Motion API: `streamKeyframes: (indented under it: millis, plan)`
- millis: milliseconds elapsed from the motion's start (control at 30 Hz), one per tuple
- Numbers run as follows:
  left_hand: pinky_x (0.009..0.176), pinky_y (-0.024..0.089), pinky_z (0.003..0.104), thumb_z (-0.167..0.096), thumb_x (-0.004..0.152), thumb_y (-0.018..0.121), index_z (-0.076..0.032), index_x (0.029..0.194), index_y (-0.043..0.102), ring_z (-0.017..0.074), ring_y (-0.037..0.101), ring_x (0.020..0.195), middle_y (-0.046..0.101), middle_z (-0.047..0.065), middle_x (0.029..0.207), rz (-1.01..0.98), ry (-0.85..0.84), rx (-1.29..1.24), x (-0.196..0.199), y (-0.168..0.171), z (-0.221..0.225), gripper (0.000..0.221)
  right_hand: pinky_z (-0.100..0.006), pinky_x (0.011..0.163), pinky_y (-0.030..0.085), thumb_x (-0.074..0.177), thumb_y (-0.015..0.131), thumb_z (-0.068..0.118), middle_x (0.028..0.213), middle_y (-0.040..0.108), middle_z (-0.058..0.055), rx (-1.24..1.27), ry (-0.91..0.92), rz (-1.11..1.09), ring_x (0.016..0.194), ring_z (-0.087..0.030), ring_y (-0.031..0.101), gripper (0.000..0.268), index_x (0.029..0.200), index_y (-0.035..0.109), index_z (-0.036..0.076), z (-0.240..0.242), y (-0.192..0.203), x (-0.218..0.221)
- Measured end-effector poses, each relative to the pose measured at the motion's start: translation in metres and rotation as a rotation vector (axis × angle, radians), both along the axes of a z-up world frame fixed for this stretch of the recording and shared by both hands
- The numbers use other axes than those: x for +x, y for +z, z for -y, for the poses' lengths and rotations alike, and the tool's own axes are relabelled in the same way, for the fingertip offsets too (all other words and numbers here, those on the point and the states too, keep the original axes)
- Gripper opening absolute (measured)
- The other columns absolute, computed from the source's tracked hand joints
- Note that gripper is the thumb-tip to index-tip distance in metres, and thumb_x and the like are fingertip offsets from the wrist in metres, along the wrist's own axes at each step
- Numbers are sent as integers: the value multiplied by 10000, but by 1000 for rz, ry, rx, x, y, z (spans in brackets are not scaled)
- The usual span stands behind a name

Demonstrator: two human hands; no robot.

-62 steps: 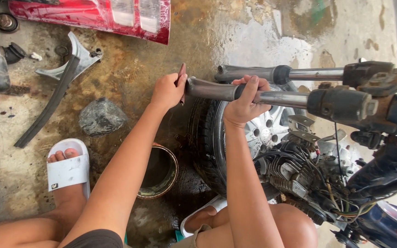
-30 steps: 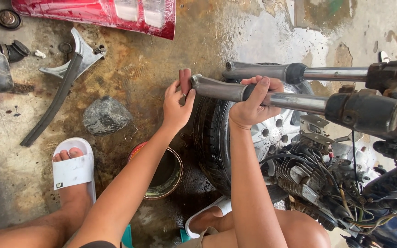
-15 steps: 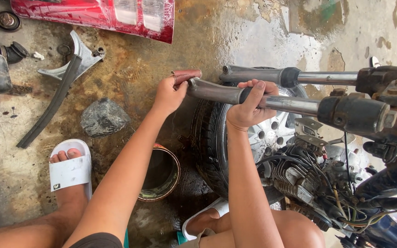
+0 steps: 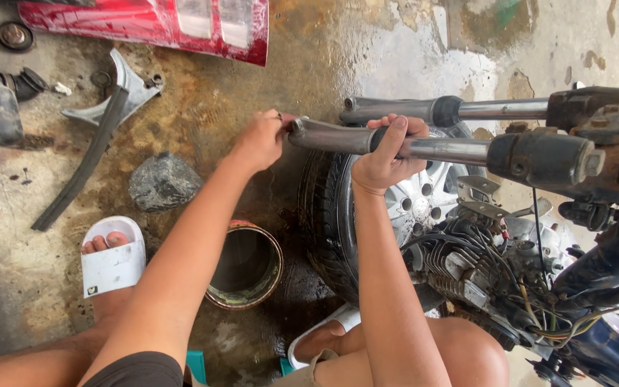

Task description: The person cleans the front wheel and tire of a motorcycle using a brush and a liquid from a can. They then clean the front fork tubes with a cloth, repeatedly dipping the cloth into the can to wipe the metal surfaces.

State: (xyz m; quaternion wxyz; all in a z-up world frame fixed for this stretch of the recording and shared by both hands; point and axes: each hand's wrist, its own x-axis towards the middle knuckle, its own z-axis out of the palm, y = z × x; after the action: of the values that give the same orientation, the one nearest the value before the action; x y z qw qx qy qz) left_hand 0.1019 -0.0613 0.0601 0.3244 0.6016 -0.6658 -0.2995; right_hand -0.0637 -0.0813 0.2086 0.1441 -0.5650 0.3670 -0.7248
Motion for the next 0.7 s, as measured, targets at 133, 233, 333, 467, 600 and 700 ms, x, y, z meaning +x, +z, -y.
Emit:
streamKeyframes:
  millis: [133,233,333,467,600,700]
  plan:
    - [820,541,507,-63,882,565,19,874,723,428,617,881,618,184,889,-38,-31,-27,5,-8,8,179,-281,561,600,1019,562,102,678,630,-99,20,-6,-1,584,-207,725,217,832,593,-3,-1,-1,0]
    - [821,546,456,-82,924,537,9,885,742,390,637,856,635,150,895,-85,-31,100,13,-6,1,228,-271,561,594,1013,561,96,674,627,-99,14,3,12,580,-196,719,213,831,592,-10,2,-2,-1]
    - [876,536,478,-100,944,536,7,1008,738,428,639,963,647,179,1023,-192,-12,217,11,-1,-2,237,-274,553,596,1012,563,96,679,624,-105,-3,11,37,587,-211,724,208,834,590,-9,0,-6,-2]
    - [868,563,449,-306,885,693,-147,1074,756,323,669,1007,682,93,1019,-232,23,264,9,14,11,255,-285,562,599,1009,561,78,672,621,-116,-20,11,27,571,-221,724,199,830,578,-8,2,-6,0]
    - [883,527,505,-570,880,645,-78,919,783,418,682,1009,738,181,961,-295,31,313,17,62,1,512,-292,571,611,1015,572,78,675,630,-132,-47,31,14,574,-257,736,209,829,579,-19,4,-9,-4]
    - [717,502,549,-622,1001,474,-74,606,685,484,666,799,674,222,698,-111,133,208,6,31,22,708,-285,559,603,1012,567,64,678,634,-114,-33,5,6,561,-223,729,195,829,570,-1,4,-11,-2]
